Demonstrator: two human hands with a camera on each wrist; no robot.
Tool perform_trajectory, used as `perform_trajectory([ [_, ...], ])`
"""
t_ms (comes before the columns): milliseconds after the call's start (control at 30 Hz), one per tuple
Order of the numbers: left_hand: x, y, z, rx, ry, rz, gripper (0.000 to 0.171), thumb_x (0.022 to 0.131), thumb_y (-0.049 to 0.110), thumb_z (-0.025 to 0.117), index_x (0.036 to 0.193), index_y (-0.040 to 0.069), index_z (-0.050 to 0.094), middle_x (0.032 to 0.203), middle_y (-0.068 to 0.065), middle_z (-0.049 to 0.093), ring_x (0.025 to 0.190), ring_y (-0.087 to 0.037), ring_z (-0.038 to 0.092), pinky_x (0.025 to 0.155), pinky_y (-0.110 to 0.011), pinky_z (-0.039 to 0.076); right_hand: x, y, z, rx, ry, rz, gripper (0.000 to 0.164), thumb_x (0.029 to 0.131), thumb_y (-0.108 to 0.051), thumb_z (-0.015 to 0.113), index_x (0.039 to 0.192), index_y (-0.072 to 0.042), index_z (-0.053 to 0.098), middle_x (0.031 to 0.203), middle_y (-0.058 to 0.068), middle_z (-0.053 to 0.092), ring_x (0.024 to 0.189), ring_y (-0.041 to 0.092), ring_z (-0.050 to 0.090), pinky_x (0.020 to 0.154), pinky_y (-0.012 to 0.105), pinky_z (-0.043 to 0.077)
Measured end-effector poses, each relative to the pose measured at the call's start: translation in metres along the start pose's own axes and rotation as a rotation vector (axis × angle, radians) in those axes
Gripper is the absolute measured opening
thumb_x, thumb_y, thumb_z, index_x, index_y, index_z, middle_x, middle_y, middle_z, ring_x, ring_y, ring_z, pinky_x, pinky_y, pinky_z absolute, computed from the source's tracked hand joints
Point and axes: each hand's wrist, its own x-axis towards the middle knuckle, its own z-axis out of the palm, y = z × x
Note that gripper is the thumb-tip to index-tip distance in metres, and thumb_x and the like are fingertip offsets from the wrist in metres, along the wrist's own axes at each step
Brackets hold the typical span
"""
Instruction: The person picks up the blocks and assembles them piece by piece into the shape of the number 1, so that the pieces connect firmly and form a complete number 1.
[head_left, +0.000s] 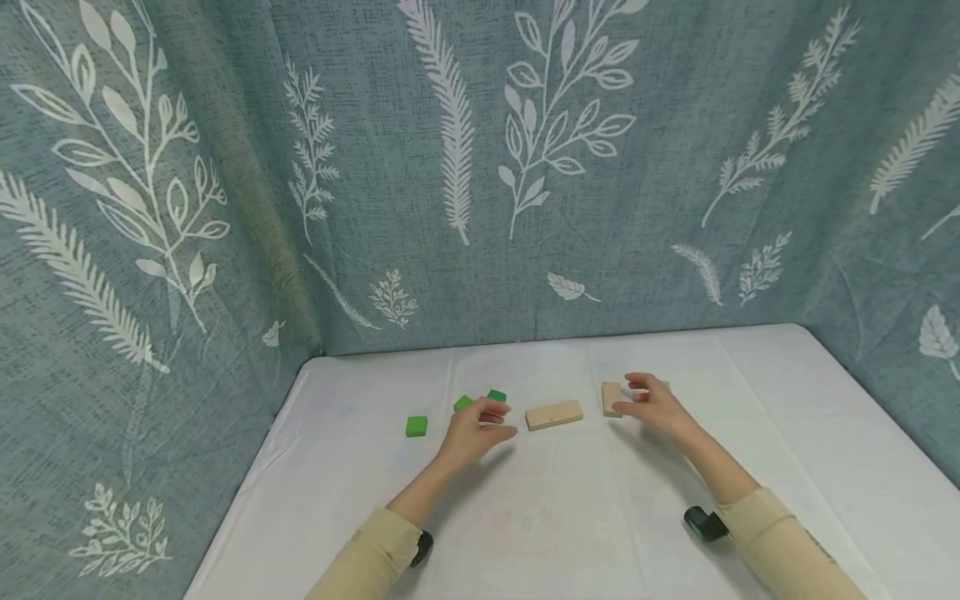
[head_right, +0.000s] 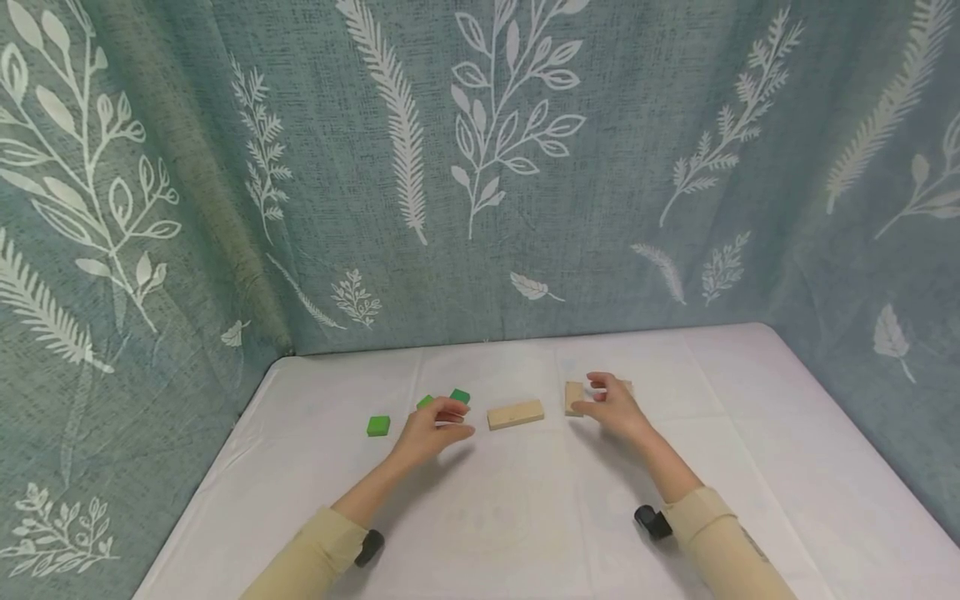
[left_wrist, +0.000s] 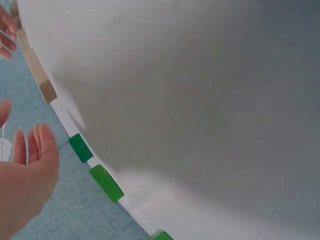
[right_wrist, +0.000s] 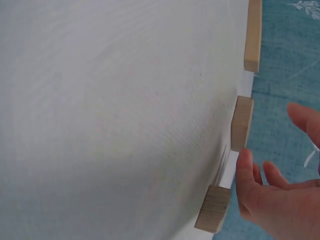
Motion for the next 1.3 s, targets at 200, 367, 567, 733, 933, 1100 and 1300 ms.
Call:
perform_trajectory([
  [200,0.006,0.004,0.007,0.026,-0.033,-0.011,0.032,0.085,0.010,0.074,0.113,-0.002,0.064,0.109,-0.018,0.063,0.103,-0.030,0.060,0.085,-0.040,0.052,0.006,0.000,0.003,-0.014,-0.009,-0.009,0.071,0.092,-0.021,0.066,0.145,0.009,0.029,0.144,0.031,0.034,0.128,0.045,0.037,0.101,0.055,0.039],
  [367,0.011,0.003,0.013,0.059,-0.043,-0.015,0.032,0.084,0.008,0.075,0.112,-0.002,0.063,0.107,-0.016,0.064,0.100,-0.029,0.060,0.083,-0.038,0.052,0.011,0.002,0.006,-0.049,-0.007,-0.027,0.071,0.090,-0.020,0.069,0.143,0.010,0.033,0.138,0.031,0.041,0.121,0.043,0.043,0.095,0.052,0.043],
  [567,0.018,0.000,0.019,0.098,-0.055,-0.008,0.033,0.083,0.009,0.076,0.112,-0.001,0.064,0.105,-0.014,0.065,0.099,-0.029,0.060,0.084,-0.038,0.052,0.013,0.003,0.009,-0.107,0.001,-0.050,0.069,0.089,-0.019,0.070,0.140,0.011,0.036,0.133,0.032,0.044,0.114,0.041,0.047,0.090,0.050,0.045],
  [733,0.021,-0.001,0.023,0.135,-0.057,0.010,0.034,0.082,0.009,0.077,0.112,-0.002,0.064,0.101,-0.013,0.065,0.096,-0.027,0.060,0.081,-0.036,0.052,0.013,0.001,0.010,-0.137,-0.003,-0.064,0.070,0.088,-0.017,0.070,0.139,0.014,0.034,0.132,0.034,0.043,0.115,0.044,0.046,0.092,0.052,0.044],
  [933,0.024,-0.002,0.027,0.193,-0.039,0.042,0.035,0.080,0.008,0.078,0.110,-0.004,0.065,0.098,-0.012,0.064,0.091,-0.025,0.060,0.077,-0.034,0.052,0.015,0.000,0.012,-0.162,-0.006,-0.053,0.070,0.088,-0.017,0.070,0.139,0.013,0.034,0.128,0.033,0.046,0.115,0.043,0.047,0.093,0.052,0.044],
  [1100,0.027,-0.001,0.029,0.219,-0.039,0.069,0.034,0.080,0.008,0.078,0.109,-0.003,0.065,0.098,-0.011,0.065,0.088,-0.022,0.059,0.075,-0.031,0.051,0.015,-0.002,0.012,-0.188,0.011,-0.034,0.069,0.087,-0.017,0.071,0.138,0.013,0.036,0.123,0.031,0.049,0.111,0.040,0.049,0.090,0.050,0.045],
  [1300,0.030,-0.003,0.030,0.227,-0.057,0.089,0.033,0.080,0.007,0.079,0.108,-0.003,0.065,0.098,-0.012,0.065,0.089,-0.022,0.059,0.076,-0.030,0.050,0.016,-0.003,0.012,-0.201,0.014,-0.028,0.068,0.087,-0.018,0.072,0.138,0.012,0.038,0.121,0.029,0.051,0.109,0.038,0.051,0.087,0.048,0.047],
])
